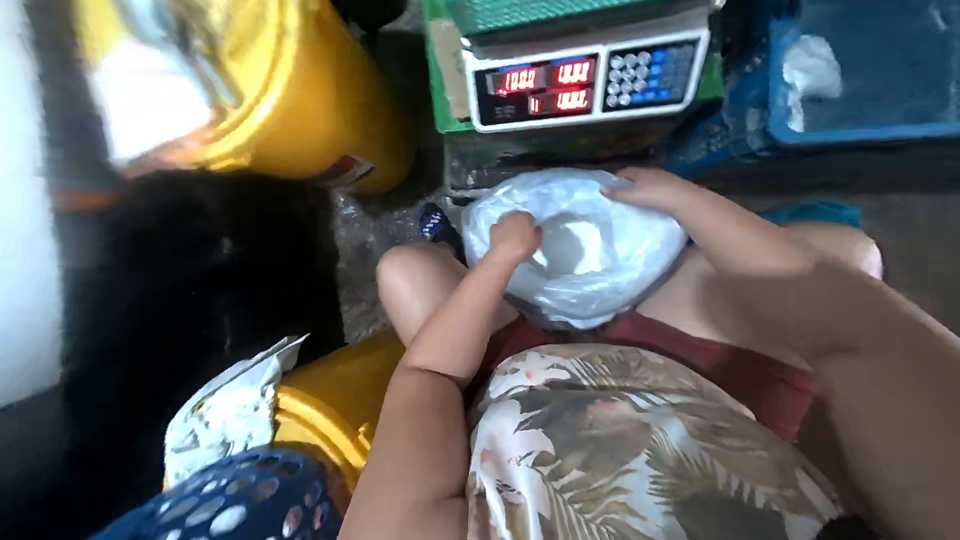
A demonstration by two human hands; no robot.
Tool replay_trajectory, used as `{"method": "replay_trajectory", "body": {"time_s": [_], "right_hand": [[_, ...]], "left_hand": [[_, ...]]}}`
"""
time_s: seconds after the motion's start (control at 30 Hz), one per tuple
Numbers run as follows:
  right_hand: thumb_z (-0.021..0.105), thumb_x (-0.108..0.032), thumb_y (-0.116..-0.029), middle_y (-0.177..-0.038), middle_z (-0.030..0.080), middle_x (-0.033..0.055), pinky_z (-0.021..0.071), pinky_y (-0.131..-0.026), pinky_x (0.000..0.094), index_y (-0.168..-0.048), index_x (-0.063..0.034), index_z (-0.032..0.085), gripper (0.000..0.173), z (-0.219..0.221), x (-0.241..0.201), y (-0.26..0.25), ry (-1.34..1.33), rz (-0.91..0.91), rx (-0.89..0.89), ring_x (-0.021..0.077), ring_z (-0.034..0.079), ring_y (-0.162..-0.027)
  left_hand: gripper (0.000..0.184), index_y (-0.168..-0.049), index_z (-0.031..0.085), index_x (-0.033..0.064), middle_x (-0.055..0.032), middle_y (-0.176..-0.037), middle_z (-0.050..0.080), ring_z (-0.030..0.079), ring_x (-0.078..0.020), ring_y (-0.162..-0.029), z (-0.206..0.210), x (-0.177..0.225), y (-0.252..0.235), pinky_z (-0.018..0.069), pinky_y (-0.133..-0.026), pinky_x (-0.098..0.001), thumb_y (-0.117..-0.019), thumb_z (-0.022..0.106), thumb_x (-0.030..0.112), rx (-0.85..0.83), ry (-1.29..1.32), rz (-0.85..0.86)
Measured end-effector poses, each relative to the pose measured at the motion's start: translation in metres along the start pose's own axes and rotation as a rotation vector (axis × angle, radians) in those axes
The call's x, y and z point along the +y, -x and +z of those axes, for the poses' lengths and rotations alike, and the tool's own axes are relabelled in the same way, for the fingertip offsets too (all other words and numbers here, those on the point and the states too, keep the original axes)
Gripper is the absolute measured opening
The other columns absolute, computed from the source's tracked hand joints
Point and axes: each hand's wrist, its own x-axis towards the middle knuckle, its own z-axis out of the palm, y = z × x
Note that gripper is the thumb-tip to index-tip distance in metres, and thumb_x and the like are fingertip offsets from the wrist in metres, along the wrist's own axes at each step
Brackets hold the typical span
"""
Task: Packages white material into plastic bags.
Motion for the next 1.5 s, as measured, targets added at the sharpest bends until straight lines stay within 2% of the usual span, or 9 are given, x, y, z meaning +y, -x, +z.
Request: {"method": "replay_trajectory", "body": {"time_s": [0.07, 0.13, 0.17, 0.27, 0.43, 0.6, 0.9, 1.2, 1.5], "right_hand": [[0.063, -0.053, -0.0982, -0.136, 0.056, 0.0359, 0.039, -0.101, 0.078, -0.145, -0.0003, 0.052, 0.071, 0.002, -0.014, 0.022, 0.104, -0.055, 0.075, 0.0558, 0.054, -0.127], [0.064, -0.048, -0.0996, -0.148, 0.047, 0.0331, 0.0389, -0.103, 0.0755, -0.15, 0.0001, 0.047, 0.072, -0.006, -0.04, 0.056, 0.148, -0.085, 0.094, 0.0545, 0.049, -0.133], [0.065, -0.044, -0.1, -0.153, 0.042, 0.0321, 0.0373, -0.105, 0.0748, -0.151, 0.0003, 0.045, 0.071, -0.008, -0.048, 0.072, 0.137, -0.11, 0.109, 0.0539, 0.045, -0.137], [0.064, -0.035, -0.1012, -0.156, 0.04, 0.0309, 0.0365, -0.111, 0.0685, -0.152, 0.0004, 0.045, 0.065, -0.006, -0.053, 0.106, 0.042, -0.241, 0.177, 0.0502, 0.043, -0.14], [0.063, -0.019, -0.1015, -0.149, 0.044, 0.0352, 0.0446, -0.105, 0.0614, -0.148, 0.0044, 0.048, 0.054, 0.017, -0.052, 0.14, -0.166, -0.312, 0.21, 0.0509, 0.054, -0.127], [0.064, -0.012, -0.1002, -0.148, 0.047, 0.0328, 0.0492, -0.101, 0.0593, -0.144, 0.0051, 0.052, 0.048, 0.043, -0.05, 0.139, -0.21, -0.303, 0.179, 0.0487, 0.059, -0.121], [0.064, -0.005, -0.0994, -0.142, 0.054, 0.0313, 0.0524, -0.097, 0.0559, -0.136, 0.0054, 0.06, 0.039, 0.052, -0.08, 0.124, -0.178, -0.331, 0.146, 0.0457, 0.064, -0.114], [0.062, -0.003, -0.0992, -0.139, 0.057, 0.0294, 0.0534, -0.096, 0.0545, -0.133, 0.0048, 0.063, 0.035, 0.058, -0.087, 0.108, -0.153, -0.341, 0.091, 0.0436, 0.066, -0.111], [0.062, -0.004, -0.0997, -0.136, 0.06, 0.0271, 0.0541, -0.095, 0.0522, -0.13, 0.004, 0.065, 0.031, 0.063, -0.1, 0.105, -0.154, -0.393, 0.072, 0.0402, 0.067, -0.109]], "left_hand": [[0.054, -0.118, 0.071, 0.0003, -0.0258, -0.126, 0.068, 0.062, -0.0433, -0.122, -0.001, 0.003, 0.012, 0.0455, -0.102, -0.068, -0.1094, 0.043, 0.046, -0.055, -0.037, -0.038], [0.039, -0.121, 0.07, 0.0023, -0.0252, -0.12, 0.069, 0.065, -0.0434, -0.116, 0.001, 0.003, 0.024, 0.0503, -0.095, -0.0664, -0.1094, 0.048, 0.032, -0.012, 0.055, 0.017], [0.033, -0.133, 0.066, 0.0059, -0.0247, -0.122, 0.069, 0.066, -0.0435, -0.115, 0.0, 0.002, 0.028, 0.0516, -0.094, -0.0656, -0.1067, 0.053, 0.021, 0.041, 0.112, 0.063], [0.077, -0.163, 0.03, 0.0182, -0.0204, -0.153, 0.049, 0.06, -0.0419, -0.128, -0.032, -0.004, 0.043, 0.0508, -0.101, -0.064, -0.0971, 0.068, 0.01, 0.179, 0.171, 0.134], [0.051, -0.148, 0.052, 0.0018, -0.022, -0.146, 0.056, 0.056, -0.0337, -0.134, -0.136, -0.071, 0.075, 0.046, -0.113, -0.0508, -0.1019, 0.063, 0.021, 0.795, 0.331, 0.04], [0.039, -0.14, 0.062, 0.0086, -0.0174, -0.141, 0.062, 0.057, -0.0359, -0.133, -0.233, -0.158, 0.107, 0.0446, -0.109, -0.0586, -0.1058, 0.047, 0.019, 1.126, 0.203, -0.408], [0.037, -0.135, 0.062, 0.0004, -0.0234, -0.144, 0.058, 0.049, -0.0436, -0.139, -0.305, -0.259, 0.094, 0.0386, -0.112, -0.0644, -0.1031, 0.049, 0.013, 0.976, -0.133, -0.544], [0.045, -0.142, 0.06, 0.0061, -0.0191, -0.153, 0.052, 0.038, -0.0407, -0.148, -0.333, -0.275, 0.061, 0.0236, -0.119, -0.0676, -0.0989, 0.055, 0.02, 0.906, -0.198, -0.55], [0.024, -0.116, 0.073, 0.0021, -0.0186, -0.127, 0.069, 0.055, -0.0382, -0.133, -0.324, -0.263, 0.058, 0.0386, -0.111, -0.0595, -0.0968, 0.058, 0.006, 0.995, -0.261, -0.591]]}}
